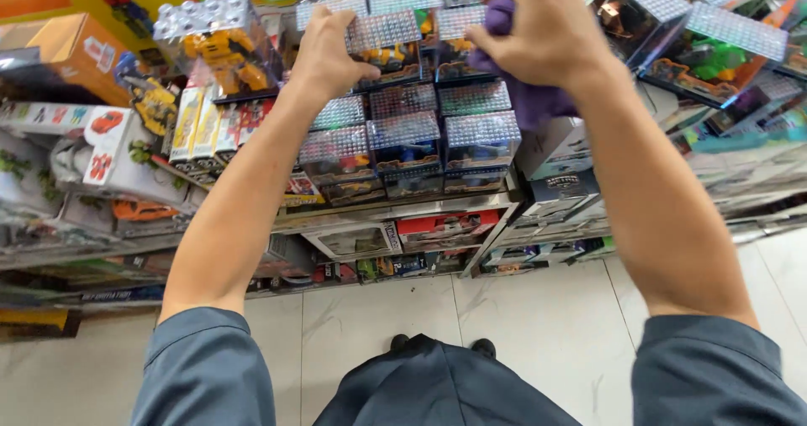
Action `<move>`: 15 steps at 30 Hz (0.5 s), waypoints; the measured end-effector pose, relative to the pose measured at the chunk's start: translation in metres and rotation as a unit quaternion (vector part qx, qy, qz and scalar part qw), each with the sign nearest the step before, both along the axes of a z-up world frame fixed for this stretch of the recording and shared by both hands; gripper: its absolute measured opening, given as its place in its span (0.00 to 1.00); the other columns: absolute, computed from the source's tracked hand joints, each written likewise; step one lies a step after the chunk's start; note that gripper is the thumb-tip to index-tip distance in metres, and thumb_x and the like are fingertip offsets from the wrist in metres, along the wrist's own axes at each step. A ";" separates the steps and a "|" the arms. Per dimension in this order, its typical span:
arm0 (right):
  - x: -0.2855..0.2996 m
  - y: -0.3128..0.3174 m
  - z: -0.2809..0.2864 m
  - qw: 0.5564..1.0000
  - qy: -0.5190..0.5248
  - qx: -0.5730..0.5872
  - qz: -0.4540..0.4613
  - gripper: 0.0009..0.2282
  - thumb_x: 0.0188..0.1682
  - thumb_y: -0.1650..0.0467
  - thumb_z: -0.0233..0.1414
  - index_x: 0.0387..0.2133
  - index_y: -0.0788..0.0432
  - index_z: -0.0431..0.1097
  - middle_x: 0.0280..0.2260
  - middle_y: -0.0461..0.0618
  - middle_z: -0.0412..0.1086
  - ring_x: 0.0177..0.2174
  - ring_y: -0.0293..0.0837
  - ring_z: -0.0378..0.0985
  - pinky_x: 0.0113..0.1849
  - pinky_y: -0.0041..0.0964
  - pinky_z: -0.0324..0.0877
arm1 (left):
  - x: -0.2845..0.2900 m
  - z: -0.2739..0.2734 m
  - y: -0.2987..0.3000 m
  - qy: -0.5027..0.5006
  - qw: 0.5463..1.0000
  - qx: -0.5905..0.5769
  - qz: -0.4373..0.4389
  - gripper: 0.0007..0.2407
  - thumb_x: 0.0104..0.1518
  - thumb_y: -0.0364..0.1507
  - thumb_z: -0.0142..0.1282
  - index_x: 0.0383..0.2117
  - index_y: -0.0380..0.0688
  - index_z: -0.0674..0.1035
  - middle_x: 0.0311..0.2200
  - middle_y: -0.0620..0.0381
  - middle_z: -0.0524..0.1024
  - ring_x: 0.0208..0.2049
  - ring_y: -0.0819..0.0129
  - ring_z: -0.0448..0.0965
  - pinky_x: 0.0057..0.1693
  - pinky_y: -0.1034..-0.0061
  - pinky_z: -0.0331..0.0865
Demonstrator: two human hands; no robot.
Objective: The recorder is wiping down and organizing toy boxes on the shelves of a toy store using a purple cloth.
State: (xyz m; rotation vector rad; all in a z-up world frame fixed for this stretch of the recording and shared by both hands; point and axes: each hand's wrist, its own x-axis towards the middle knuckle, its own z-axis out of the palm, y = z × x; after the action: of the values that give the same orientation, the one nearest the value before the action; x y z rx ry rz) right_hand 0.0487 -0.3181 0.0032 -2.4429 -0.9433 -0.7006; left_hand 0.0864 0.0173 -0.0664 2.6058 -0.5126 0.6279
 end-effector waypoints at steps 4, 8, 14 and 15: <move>-0.044 -0.066 0.012 0.998 -0.054 0.010 0.003 0.14 0.49 0.70 0.65 0.45 0.66 0.77 0.41 0.60 0.77 0.41 0.54 0.81 0.46 0.44 0.74 | 0.011 -0.017 -0.013 0.077 0.996 -0.034 0.037 0.38 0.40 0.35 0.80 0.59 0.35 0.72 0.56 0.37 0.64 0.56 0.40 0.69 0.59 0.56 0.68; -0.062 -0.149 0.009 0.997 -0.071 -0.002 -0.032 0.14 0.49 0.73 0.62 0.47 0.67 0.78 0.41 0.61 0.77 0.43 0.52 0.81 0.48 0.41 0.74 | 0.025 -0.027 -0.018 0.062 0.996 -0.055 0.026 0.40 0.37 0.34 0.81 0.59 0.33 0.71 0.56 0.36 0.62 0.54 0.38 0.68 0.56 0.57 0.69; -0.072 -0.253 -0.007 0.985 -0.055 0.015 -0.163 0.12 0.51 0.71 0.60 0.45 0.64 0.76 0.44 0.58 0.78 0.43 0.49 0.81 0.50 0.39 0.74 | 0.021 -0.023 -0.022 0.065 0.997 -0.033 0.030 0.36 0.37 0.34 0.82 0.57 0.37 0.77 0.52 0.39 0.69 0.54 0.43 0.72 0.61 0.59 0.69; -0.069 -0.265 -0.012 0.983 -0.056 0.015 -0.172 0.12 0.51 0.71 0.60 0.45 0.64 0.76 0.44 0.58 0.78 0.43 0.49 0.81 0.50 0.39 0.74 | 0.021 -0.024 -0.023 0.065 0.997 -0.032 0.021 0.36 0.37 0.34 0.82 0.57 0.37 0.77 0.52 0.39 0.69 0.54 0.43 0.72 0.61 0.59 0.69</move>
State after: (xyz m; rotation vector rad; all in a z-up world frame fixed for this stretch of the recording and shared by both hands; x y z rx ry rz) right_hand -0.0203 -0.5832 -0.0087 -2.5889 -0.5458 -0.9681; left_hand 0.1079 -0.0055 -0.0908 2.5820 -0.3916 0.4762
